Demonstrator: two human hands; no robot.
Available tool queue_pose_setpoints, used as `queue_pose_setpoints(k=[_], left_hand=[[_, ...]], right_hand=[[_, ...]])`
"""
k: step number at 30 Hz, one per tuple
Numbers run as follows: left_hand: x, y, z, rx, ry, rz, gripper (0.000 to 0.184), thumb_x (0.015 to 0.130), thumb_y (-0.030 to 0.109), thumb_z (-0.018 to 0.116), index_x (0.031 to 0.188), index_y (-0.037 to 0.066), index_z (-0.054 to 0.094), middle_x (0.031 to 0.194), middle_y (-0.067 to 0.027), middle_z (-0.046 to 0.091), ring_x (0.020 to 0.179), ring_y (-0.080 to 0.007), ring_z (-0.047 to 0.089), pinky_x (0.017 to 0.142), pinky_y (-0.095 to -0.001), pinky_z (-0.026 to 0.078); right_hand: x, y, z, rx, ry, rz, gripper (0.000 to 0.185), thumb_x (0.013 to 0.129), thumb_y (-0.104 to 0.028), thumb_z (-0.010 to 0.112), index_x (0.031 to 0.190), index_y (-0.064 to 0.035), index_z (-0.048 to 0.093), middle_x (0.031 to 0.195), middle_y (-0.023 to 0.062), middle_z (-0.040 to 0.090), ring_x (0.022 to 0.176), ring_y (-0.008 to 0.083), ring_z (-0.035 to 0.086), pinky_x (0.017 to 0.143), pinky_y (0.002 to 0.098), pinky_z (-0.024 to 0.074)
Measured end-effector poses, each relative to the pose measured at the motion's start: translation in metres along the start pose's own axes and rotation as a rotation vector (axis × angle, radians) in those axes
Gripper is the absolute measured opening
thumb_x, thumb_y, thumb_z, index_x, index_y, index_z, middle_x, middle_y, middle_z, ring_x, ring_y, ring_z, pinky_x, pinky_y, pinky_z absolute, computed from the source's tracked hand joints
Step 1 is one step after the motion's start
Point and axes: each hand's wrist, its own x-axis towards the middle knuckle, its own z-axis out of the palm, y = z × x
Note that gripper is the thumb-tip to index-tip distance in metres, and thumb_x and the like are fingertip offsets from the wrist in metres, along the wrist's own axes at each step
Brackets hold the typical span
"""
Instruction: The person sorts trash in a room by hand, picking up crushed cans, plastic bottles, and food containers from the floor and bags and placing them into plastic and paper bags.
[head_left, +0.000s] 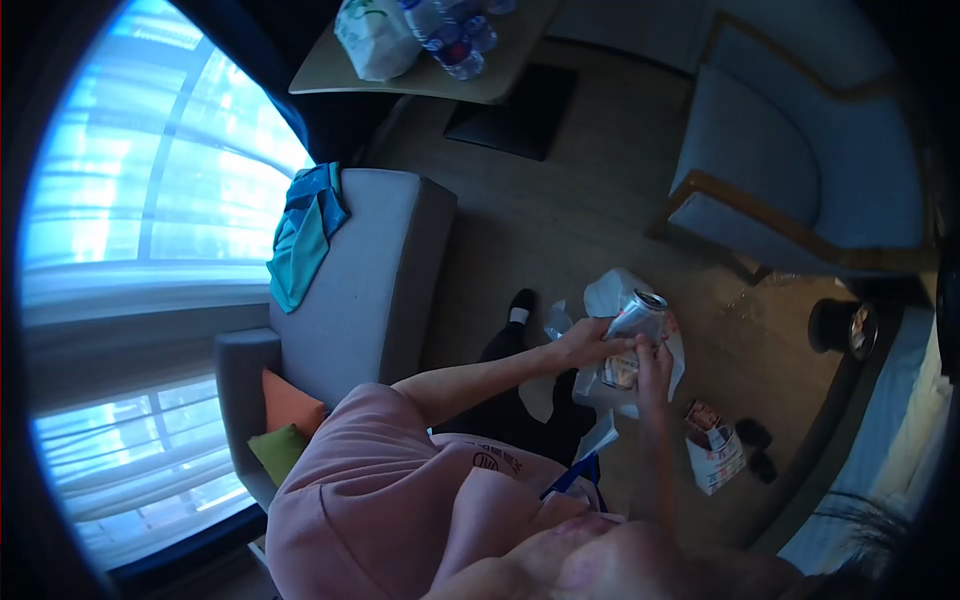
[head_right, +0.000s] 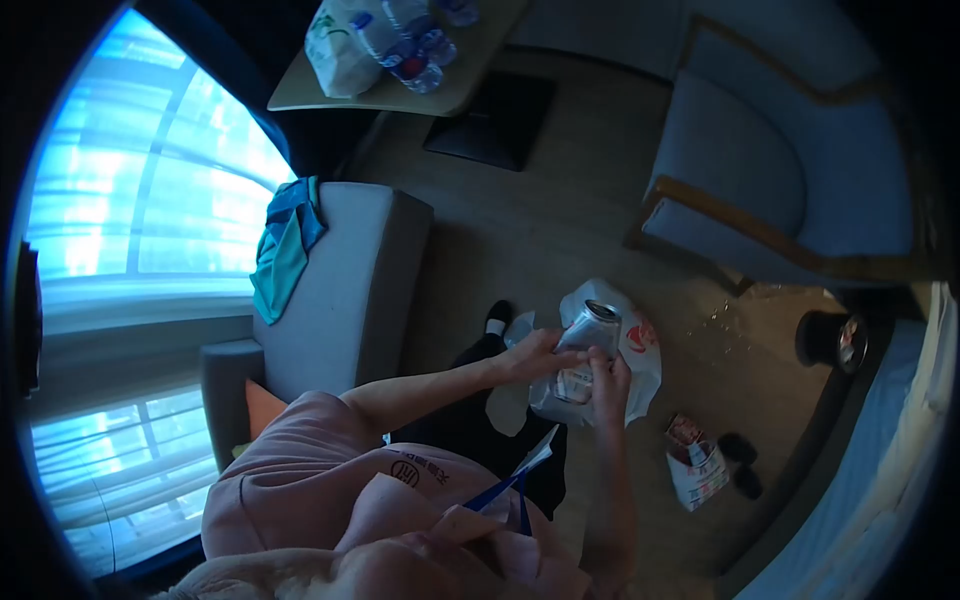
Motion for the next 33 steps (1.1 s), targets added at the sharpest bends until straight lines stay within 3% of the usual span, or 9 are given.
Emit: queue_pose_setpoints(k=[4,7,10,15,18,22,25,29,33], left_hand=[[-0.009,-0.002,-0.069,-0.145,0.061,-0.029,0.034,0.086,0.031,0.058,0.095,-0.001,0.059,0.079,-0.0044,0.060,0.072,-0.0092,0.052,0.063,-0.0290,0.044],[-0.028,-0.003,-0.127,-0.193,0.188,0.002,0.033,0.085,0.030,0.059,0.104,0.002,0.061,0.086,-0.0069,0.063,0.082,-0.0118,0.058,0.073,-0.0293,0.047],[-0.050,-0.017,-0.204,-0.333,0.294,0.040,0.031,0.085,0.026,0.059,0.106,0.003,0.061,0.088,-0.0051,0.064,0.084,-0.0114,0.058,0.076,-0.0286,0.046],[-0.095,-0.018,-0.335,-0.460,0.390,0.102,0.028,0.086,0.022,0.059,0.102,-0.001,0.061,0.090,-0.0041,0.063,0.085,-0.0099,0.058,0.076,-0.0264,0.047],[-0.117,-0.017,-0.393,-0.470,0.470,0.088,0.028,0.086,0.023,0.059,0.100,-0.001,0.062,0.089,-0.0053,0.064,0.081,-0.0115,0.060,0.071,-0.0262,0.049],[-0.142,-0.021,-0.433,-0.616,0.497,0.110,0.027,0.085,0.024,0.060,0.099,0.000,0.062,0.086,-0.0041,0.064,0.078,-0.0108,0.060,0.069,-0.0257,0.049],[-0.161,-0.031,-0.445,-0.684,0.559,0.153,0.027,0.085,0.022,0.060,0.101,0.000,0.061,0.087,-0.0038,0.064,0.078,-0.0102,0.059,0.069,-0.0255,0.049],[-0.179,-0.034,-0.448,-0.743,0.636,0.217,0.026,0.085,0.019,0.060,0.103,0.000,0.061,0.086,-0.0036,0.064,0.077,-0.0105,0.060,0.067,-0.0255,0.049],[-0.189,-0.004,-0.472,-0.684,0.751,0.515,0.050,0.082,0.031,0.063,0.118,0.000,0.050,0.119,-0.0120,0.053,0.101,-0.0158,0.055,0.087,-0.0310,0.044]], right_hand=[[0.021,-0.051,0.060,-0.468,-0.160,-0.022,0.035,0.090,-0.032,0.052,0.104,-0.0002,0.055,0.092,0.0066,0.058,0.082,0.0119,0.054,0.070,0.0246,0.0431],[0.046,-0.076,0.105,-0.575,-0.413,-0.277,0.035,0.092,-0.034,0.048,0.107,-0.0021,0.054,0.094,0.0046,0.058,0.084,0.0117,0.054,0.071,0.0234,0.0422],[0.082,-0.115,0.185,-0.389,-0.467,-0.154,0.030,0.092,-0.029,0.048,0.105,-0.0026,0.054,0.091,0.0039,0.058,0.083,0.0103,0.054,0.070,0.0238,0.0427],[0.145,-0.247,0.392,-0.797,-0.554,-1.004,0.024,0.077,-0.007,0.061,0.100,-0.0029,0.055,0.094,0.0119,0.057,0.087,0.0268,0.058,0.074,0.0326,0.0464],[0.226,-0.299,0.500,-1.247,-0.231,-1.520,0.042,0.072,-0.020,0.068,0.108,-0.0060,0.052,0.111,0.0104,0.053,0.106,0.0281,0.050,0.087,0.0386,0.0403],[0.319,-0.333,0.563,-2.035,-0.145,-1.070,0.044,0.072,-0.025,0.066,0.111,-0.0086,0.054,0.117,0.0116,0.053,0.107,0.0292,0.051,0.088,0.0440,0.0409],[0.344,-0.336,0.600,-1.769,-0.216,-0.861,0.030,0.076,-0.028,0.060,0.095,-0.0047,0.058,0.101,0.0145,0.061,0.094,0.0286,0.058,0.077,0.0386,0.0454],[0.299,-0.307,0.668,-1.046,-0.685,-1.033,0.026,0.081,-0.030,0.057,0.078,-0.0041,0.059,0.060,0.0038,0.056,0.053,0.0148,0.054,0.050,0.0320,0.0421],[0.173,-0.240,0.685,-0.510,-1.017,-0.533,0.019,0.090,-0.016,0.047,0.082,-0.0012,0.055,0.061,0.0000,0.052,0.046,0.0045,0.047,0.040,0.0205,0.0387]])
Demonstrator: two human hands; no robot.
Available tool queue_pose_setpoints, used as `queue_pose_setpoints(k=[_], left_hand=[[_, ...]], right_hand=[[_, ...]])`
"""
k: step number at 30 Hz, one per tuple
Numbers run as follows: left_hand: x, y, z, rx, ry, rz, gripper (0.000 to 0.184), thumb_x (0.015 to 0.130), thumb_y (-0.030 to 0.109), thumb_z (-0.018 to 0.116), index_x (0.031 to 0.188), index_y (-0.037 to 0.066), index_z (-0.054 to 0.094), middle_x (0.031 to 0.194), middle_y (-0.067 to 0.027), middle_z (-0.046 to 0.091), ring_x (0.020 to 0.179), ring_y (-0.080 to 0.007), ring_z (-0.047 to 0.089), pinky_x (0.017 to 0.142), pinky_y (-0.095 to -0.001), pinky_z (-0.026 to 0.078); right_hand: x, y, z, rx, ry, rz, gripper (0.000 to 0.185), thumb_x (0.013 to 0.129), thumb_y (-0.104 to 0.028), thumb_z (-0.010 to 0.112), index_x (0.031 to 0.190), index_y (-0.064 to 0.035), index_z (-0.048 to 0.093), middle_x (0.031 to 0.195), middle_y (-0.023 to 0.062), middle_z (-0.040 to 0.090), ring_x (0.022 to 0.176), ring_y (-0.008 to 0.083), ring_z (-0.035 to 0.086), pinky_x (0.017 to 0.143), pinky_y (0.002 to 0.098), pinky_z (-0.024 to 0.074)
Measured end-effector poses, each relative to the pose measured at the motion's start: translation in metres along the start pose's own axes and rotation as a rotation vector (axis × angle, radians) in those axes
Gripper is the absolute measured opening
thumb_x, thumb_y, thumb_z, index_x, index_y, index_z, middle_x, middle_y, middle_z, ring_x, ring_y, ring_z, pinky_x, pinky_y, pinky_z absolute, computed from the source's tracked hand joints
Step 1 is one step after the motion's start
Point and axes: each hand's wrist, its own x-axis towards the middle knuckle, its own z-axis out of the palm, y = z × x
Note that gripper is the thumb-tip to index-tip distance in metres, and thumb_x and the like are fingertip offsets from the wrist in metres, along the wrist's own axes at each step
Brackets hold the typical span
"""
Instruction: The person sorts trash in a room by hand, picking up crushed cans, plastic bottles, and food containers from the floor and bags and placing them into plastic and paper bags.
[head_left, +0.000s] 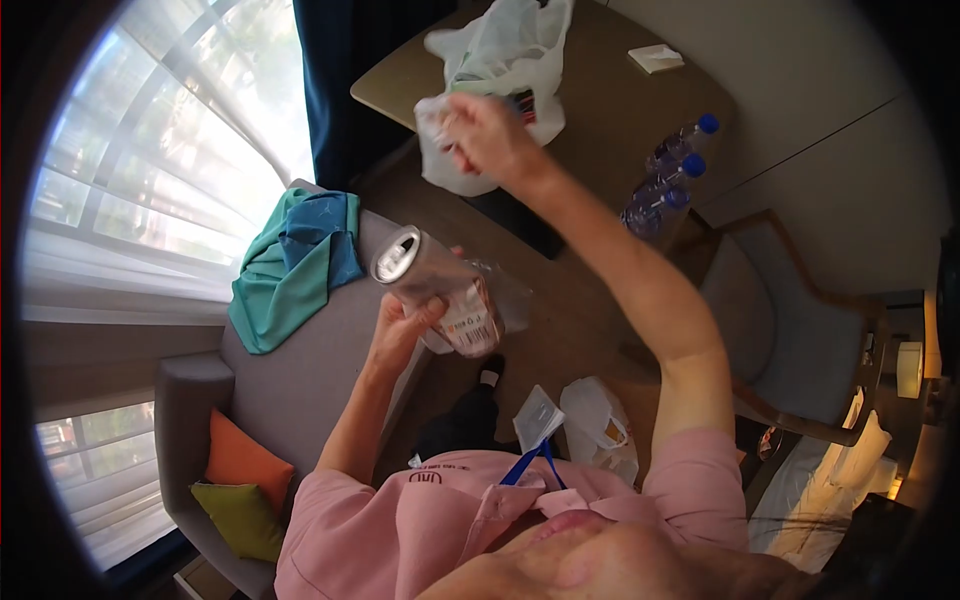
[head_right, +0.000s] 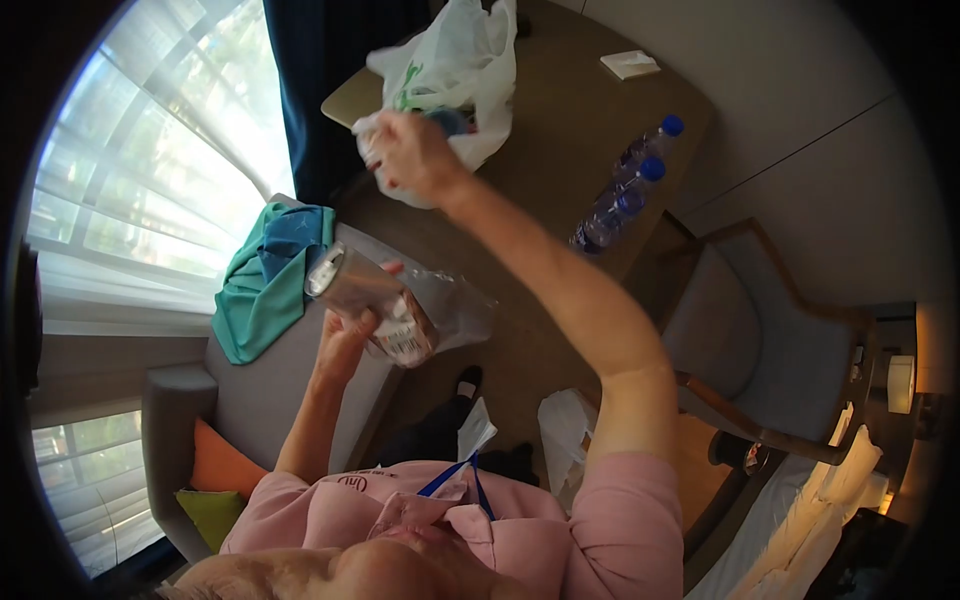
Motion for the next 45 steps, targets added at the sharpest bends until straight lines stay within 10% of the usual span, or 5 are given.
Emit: queue_pose_setpoints(k=[9,13,24,31,45], left_hand=[[-0.055,0.018,0.007,-0.240,-0.019,-0.048,0.056,0.081,0.028,0.063,0.122,-0.005,0.043,0.122,-0.0132,0.051,0.111,-0.0206,0.051,0.094,-0.0324,0.039],[-0.107,-0.008,0.003,-0.149,0.034,-0.167,0.048,0.084,0.026,0.060,0.119,-0.004,0.046,0.112,-0.0130,0.056,0.102,-0.0198,0.056,0.090,-0.0330,0.043],[-0.258,-0.050,0.067,-0.360,-0.236,-0.771,0.045,0.075,0.024,0.068,0.107,-0.005,0.053,0.093,-0.0113,0.062,0.080,-0.0187,0.063,0.073,-0.0291,0.050],[-0.270,-0.075,0.080,-0.030,-0.428,-0.895,0.045,0.074,0.022,0.072,0.108,-0.003,0.056,0.097,-0.0075,0.063,0.086,-0.0146,0.060,0.079,-0.0276,0.047],[-0.249,-0.178,0.116,0.089,-0.624,-1.003,0.033,0.077,0.030,0.069,0.093,0.002,0.065,0.084,-0.0023,0.065,0.079,-0.0092,0.058,0.075,-0.0243,0.044]], right_hand=[[-0.193,0.039,0.095,0.371,0.052,-0.133,0.024,0.089,-0.004,0.041,0.107,0.0013,0.055,0.103,0.0090,0.057,0.096,0.0138,0.055,0.088,0.0263,0.0426],[-0.293,0.041,0.090,0.753,0.061,0.318,0.023,0.090,-0.005,0.038,0.103,0.0016,0.056,0.100,0.0092,0.059,0.097,0.0148,0.056,0.081,0.0271,0.0473],[-0.522,0.145,0.133,-0.883,-0.024,0.224,0.054,0.072,-0.030,0.063,0.120,-0.0076,0.050,0.115,0.0180,0.052,0.109,0.0257,0.049,0.090,0.0365,0.0387],[-0.633,0.154,0.066,0.314,0.156,0.952,0.044,0.076,-0.036,0.063,0.107,-0.0053,0.059,0.101,0.0065,0.061,0.091,0.0189,0.056,0.080,0.0288,0.0434],[-0.686,0.222,0.087,-0.166,0.529,0.979,0.034,0.084,-0.025,0.049,0.109,-0.0023,0.054,0.102,0.0131,0.059,0.101,0.0249,0.053,0.086,0.0328,0.0417]])
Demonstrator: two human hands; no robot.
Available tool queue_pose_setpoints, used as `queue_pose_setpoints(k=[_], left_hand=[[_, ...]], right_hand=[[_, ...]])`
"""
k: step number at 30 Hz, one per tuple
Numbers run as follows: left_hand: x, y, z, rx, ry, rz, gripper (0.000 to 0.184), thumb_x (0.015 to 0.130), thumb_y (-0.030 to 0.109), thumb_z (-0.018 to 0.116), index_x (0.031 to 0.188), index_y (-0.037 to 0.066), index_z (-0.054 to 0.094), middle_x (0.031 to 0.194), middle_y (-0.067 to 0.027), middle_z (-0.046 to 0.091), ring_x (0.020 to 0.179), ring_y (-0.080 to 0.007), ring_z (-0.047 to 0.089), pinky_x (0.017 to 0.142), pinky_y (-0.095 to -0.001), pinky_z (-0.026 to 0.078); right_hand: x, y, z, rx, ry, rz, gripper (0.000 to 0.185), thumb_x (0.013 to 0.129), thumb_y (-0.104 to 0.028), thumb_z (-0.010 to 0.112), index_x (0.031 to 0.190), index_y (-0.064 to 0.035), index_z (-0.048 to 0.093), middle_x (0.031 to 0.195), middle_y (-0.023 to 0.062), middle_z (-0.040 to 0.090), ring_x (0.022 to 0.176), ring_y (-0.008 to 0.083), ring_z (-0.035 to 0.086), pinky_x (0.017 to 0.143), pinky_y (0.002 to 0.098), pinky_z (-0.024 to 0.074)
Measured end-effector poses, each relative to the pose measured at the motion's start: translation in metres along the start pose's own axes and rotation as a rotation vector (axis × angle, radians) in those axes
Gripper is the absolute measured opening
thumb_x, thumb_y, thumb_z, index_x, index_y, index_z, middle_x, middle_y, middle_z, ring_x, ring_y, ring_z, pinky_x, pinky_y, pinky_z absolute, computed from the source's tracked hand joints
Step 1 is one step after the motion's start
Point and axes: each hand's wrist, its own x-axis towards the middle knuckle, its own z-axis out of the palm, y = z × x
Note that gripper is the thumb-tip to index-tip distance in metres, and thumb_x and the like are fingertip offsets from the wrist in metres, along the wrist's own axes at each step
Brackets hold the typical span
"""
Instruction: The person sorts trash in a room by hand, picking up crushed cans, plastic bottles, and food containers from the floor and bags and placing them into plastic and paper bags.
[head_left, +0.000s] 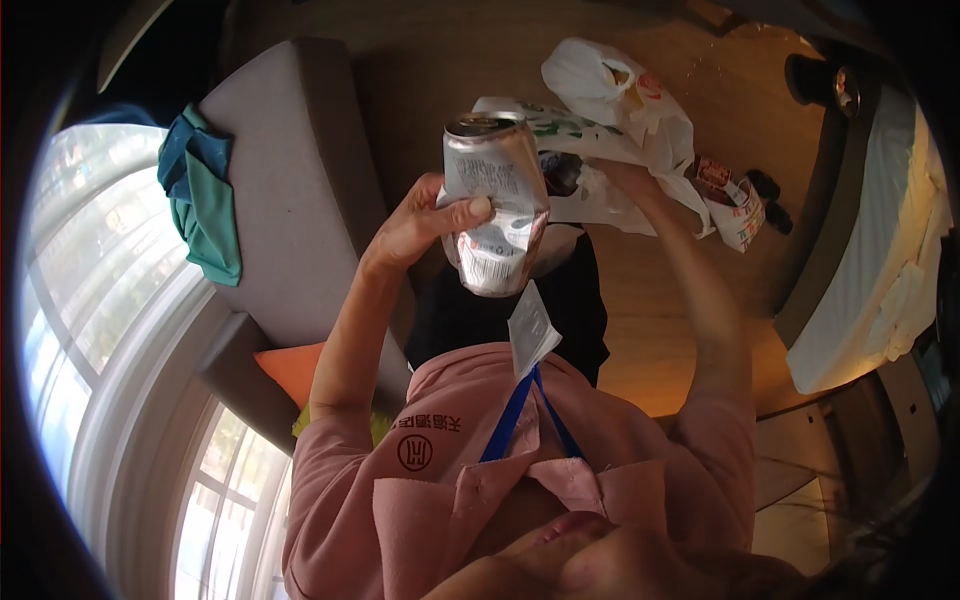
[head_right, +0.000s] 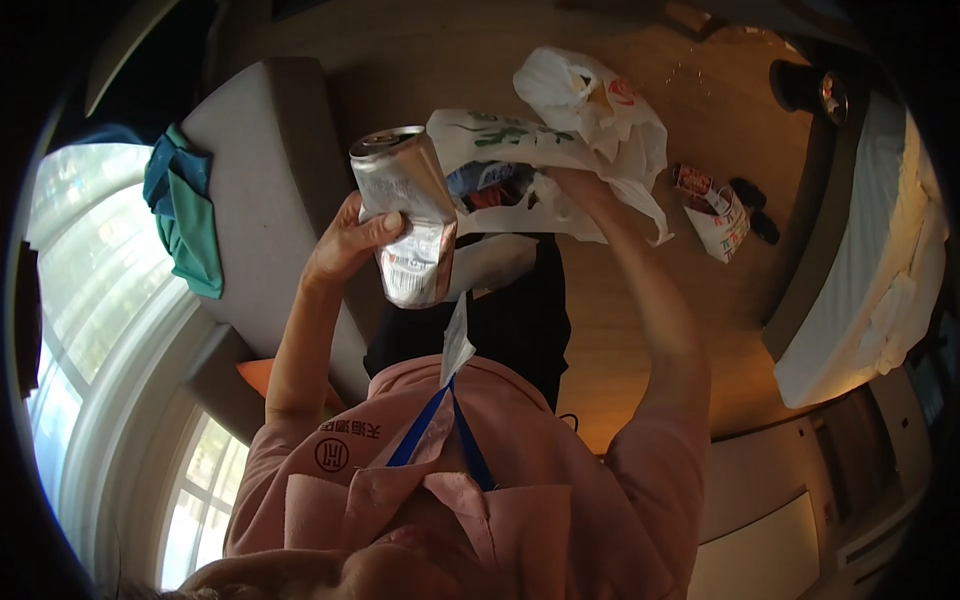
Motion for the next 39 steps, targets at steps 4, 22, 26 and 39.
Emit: queue_pose_setpoints(k=[4,22,26,39], left_hand=[[0.025,-0.027,0.001,0.011,0.044,-0.065,0.032,0.078,0.030,0.069,0.094,0.002,0.065,0.083,-0.0019,0.065,0.078,-0.0091,0.058,0.075,-0.0249,0.044],[0.053,-0.061,0.083,0.062,0.119,-0.153,0.026,0.082,0.020,0.064,0.099,0.002,0.062,0.090,-0.0019,0.062,0.082,-0.0097,0.057,0.075,-0.0252,0.045],[0.078,-0.086,0.053,-0.091,0.265,-0.146,0.031,0.086,0.024,0.059,0.105,0.000,0.058,0.096,-0.0044,0.062,0.088,-0.0117,0.058,0.080,-0.0273,0.044],[0.124,-0.126,-0.003,-0.250,0.388,-0.155,0.045,0.086,0.023,0.055,0.122,-0.001,0.043,0.114,-0.0109,0.054,0.104,-0.0204,0.054,0.090,-0.0341,0.042]], right_hand=[[0.006,0.086,0.019,-0.090,-0.088,0.007,0.032,0.080,-0.019,0.053,0.107,-0.0030,0.055,0.103,0.0147,0.059,0.098,0.0295,0.054,0.085,0.0349,0.0425],[-0.002,0.055,0.083,-0.401,0.372,-0.673,0.039,0.075,-0.023,0.061,0.110,-0.0094,0.052,0.109,0.0156,0.051,0.102,0.0320,0.052,0.085,0.0417,0.0423],[-0.053,0.047,-0.001,-0.129,0.278,-0.648,0.051,0.069,-0.021,0.068,0.116,-0.0110,0.049,0.111,0.0159,0.050,0.102,0.0323,0.051,0.088,0.0398,0.0420],[-0.113,0.367,-0.013,0.873,0.825,0.616,0.049,0.082,-0.033,0.059,0.121,-0.0070,0.045,0.113,0.0095,0.051,0.100,0.0190,0.053,0.074,0.0311,0.0474]])
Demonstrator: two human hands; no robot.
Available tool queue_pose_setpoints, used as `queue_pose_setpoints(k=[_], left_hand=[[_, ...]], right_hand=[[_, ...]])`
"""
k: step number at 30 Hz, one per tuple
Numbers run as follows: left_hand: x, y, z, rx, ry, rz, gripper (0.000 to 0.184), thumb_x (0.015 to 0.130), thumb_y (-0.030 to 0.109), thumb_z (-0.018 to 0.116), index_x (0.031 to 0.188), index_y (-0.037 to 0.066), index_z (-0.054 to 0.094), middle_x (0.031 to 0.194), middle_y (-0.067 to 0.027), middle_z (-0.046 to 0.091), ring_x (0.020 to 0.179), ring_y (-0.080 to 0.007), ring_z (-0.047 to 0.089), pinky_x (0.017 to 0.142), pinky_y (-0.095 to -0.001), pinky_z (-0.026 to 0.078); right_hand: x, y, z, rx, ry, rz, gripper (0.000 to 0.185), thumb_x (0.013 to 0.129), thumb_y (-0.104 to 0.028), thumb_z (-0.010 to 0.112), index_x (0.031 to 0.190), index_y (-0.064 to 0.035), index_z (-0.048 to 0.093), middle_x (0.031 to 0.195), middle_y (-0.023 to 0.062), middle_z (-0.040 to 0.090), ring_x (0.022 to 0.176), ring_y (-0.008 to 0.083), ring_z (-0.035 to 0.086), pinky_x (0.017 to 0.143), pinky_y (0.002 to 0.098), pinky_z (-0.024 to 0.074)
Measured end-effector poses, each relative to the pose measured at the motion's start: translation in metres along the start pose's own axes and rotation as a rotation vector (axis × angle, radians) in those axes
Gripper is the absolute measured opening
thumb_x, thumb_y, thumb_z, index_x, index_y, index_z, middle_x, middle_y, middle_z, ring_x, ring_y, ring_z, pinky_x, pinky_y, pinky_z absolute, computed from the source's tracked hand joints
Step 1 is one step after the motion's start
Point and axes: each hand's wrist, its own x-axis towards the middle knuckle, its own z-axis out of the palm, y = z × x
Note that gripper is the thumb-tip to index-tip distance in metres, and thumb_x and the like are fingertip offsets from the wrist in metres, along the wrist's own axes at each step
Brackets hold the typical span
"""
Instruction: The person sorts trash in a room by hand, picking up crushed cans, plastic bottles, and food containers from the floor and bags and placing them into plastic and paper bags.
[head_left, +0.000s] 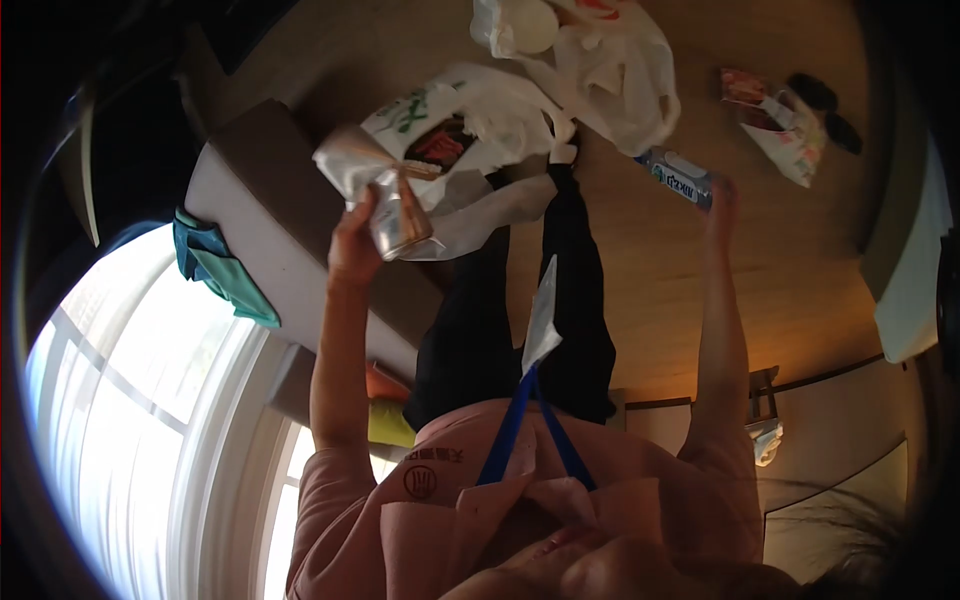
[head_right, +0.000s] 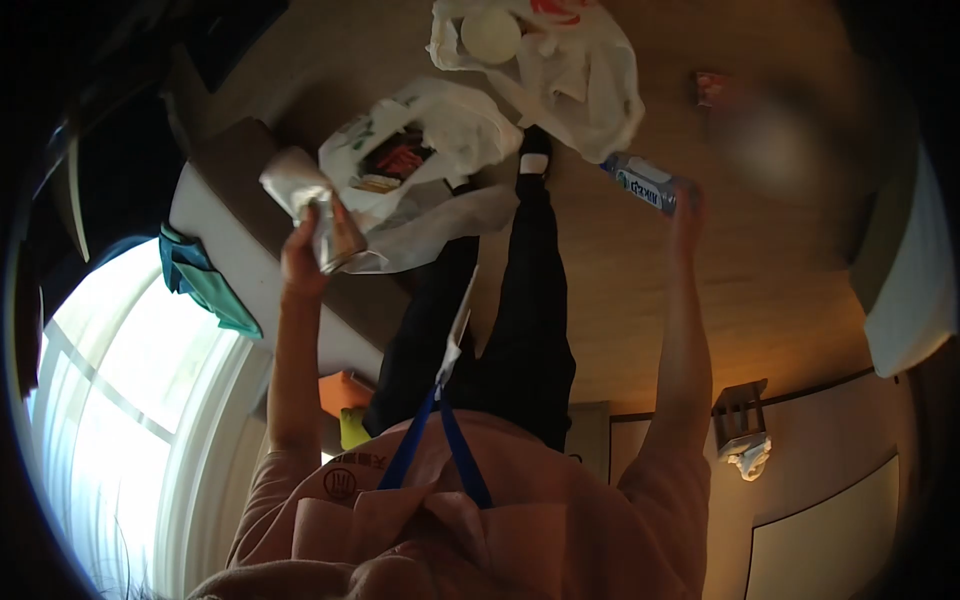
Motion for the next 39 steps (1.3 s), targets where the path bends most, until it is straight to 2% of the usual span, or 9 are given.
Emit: queue_pose_setpoints(k=[13,16,17,19,22,25,28,32,39], left_hand=[[0.009,0.023,-0.032,0.323,0.073,0.099,0.049,0.083,0.044,0.054,0.109,0.002,0.051,0.101,-0.0142,0.054,0.087,-0.0233,0.057,0.082,-0.0342,0.046],[0.000,0.026,-0.025,0.259,-0.176,0.057,0.046,0.082,0.044,0.057,0.102,0.003,0.054,0.091,-0.0114,0.053,0.086,-0.0226,0.055,0.077,-0.0321,0.044],[-0.008,0.027,-0.012,0.354,-0.192,0.068,0.043,0.081,0.042,0.059,0.100,0.004,0.055,0.081,-0.0083,0.051,0.079,-0.0236,0.054,0.068,-0.0320,0.045],[-0.047,0.025,-0.070,0.825,-0.143,0.130,0.041,0.077,0.041,0.063,0.098,0.006,0.056,0.072,-0.0048,0.051,0.069,-0.0231,0.051,0.057,-0.0301,0.045],[-0.084,0.029,-0.093,1.081,-0.120,0.066,0.041,0.076,0.037,0.065,0.100,0.005,0.056,0.078,-0.0062,0.052,0.074,-0.0237,0.052,0.063,-0.0312,0.045],[-0.111,0.028,-0.102,1.176,-0.151,0.026,0.042,0.074,0.033,0.067,0.101,0.003,0.056,0.084,-0.0076,0.054,0.079,-0.0243,0.053,0.068,-0.0322,0.045],[-0.110,0.030,-0.094,1.224,-0.258,0.043,0.043,0.072,0.028,0.069,0.103,0.001,0.056,0.090,-0.0090,0.055,0.084,-0.0249,0.054,0.073,-0.0332,0.044],[-0.080,0.037,-0.052,1.197,-0.543,0.191,0.046,0.070,0.023,0.072,0.106,-0.001,0.056,0.098,-0.0109,0.057,0.091,-0.0257,0.056,0.080,-0.0346,0.044],[-0.041,0.027,0.100,0.866,-0.978,0.091,0.043,0.068,0.012,0.074,0.106,-0.002,0.058,0.105,-0.0118,0.061,0.096,-0.0255,0.058,0.087,-0.0353,0.044]], right_hand=[[0.191,0.202,0.119,-0.883,-0.245,-0.117,0.043,0.083,-0.034,0.057,0.109,-0.0007,0.053,0.100,0.0105,0.059,0.089,0.0205,0.059,0.071,0.0300,0.0483],[0.149,0.210,0.099,-0.729,-0.565,-0.612,0.043,0.084,-0.035,0.056,0.109,0.0004,0.053,0.099,0.0108,0.060,0.088,0.0208,0.059,0.071,0.0294,0.0483],[0.086,0.125,0.116,-0.692,-0.772,0.058,0.039,0.088,-0.034,0.051,0.109,-0.0015,0.056,0.102,0.0108,0.061,0.092,0.0232,0.060,0.075,0.0305,0.0477],[0.006,0.035,0.115,-0.218,-1.090,0.376,0.038,0.090,-0.035,0.048,0.109,-0.0032,0.057,0.103,0.0092,0.060,0.091,0.0220,0.059,0.076,0.0299,0.0471],[-0.022,0.000,0.138,0.202,-0.909,0.129,0.039,0.090,-0.037,0.049,0.109,-0.0044,0.058,0.104,0.0064,0.059,0.089,0.0172,0.059,0.077,0.0277,0.0464],[-0.005,0.035,0.190,0.508,-0.839,0.487,0.037,0.090,-0.035,0.051,0.111,-0.0047,0.057,0.103,0.0038,0.060,0.086,0.0128,0.058,0.075,0.0267,0.0470],[-0.032,0.018,0.203,0.344,-0.845,0.206,0.026,0.088,-0.027,0.054,0.105,-0.0072,0.058,0.101,0.0011,0.060,0.084,0.0103,0.059,0.070,0.0248,0.0472],[-0.036,0.003,0.179,0.382,-1.083,0.563,0.019,0.089,-0.020,0.052,0.103,-0.0081,0.057,0.093,0.0001,0.059,0.083,0.0130,0.058,0.068,0.0247,0.0476],[0.001,-0.037,0.116,0.028,-0.740,0.094,0.022,0.087,-0.022,0.053,0.104,-0.0074,0.057,0.094,0.0002,0.060,0.084,0.0094,0.057,0.072,0.0251,0.0452]])
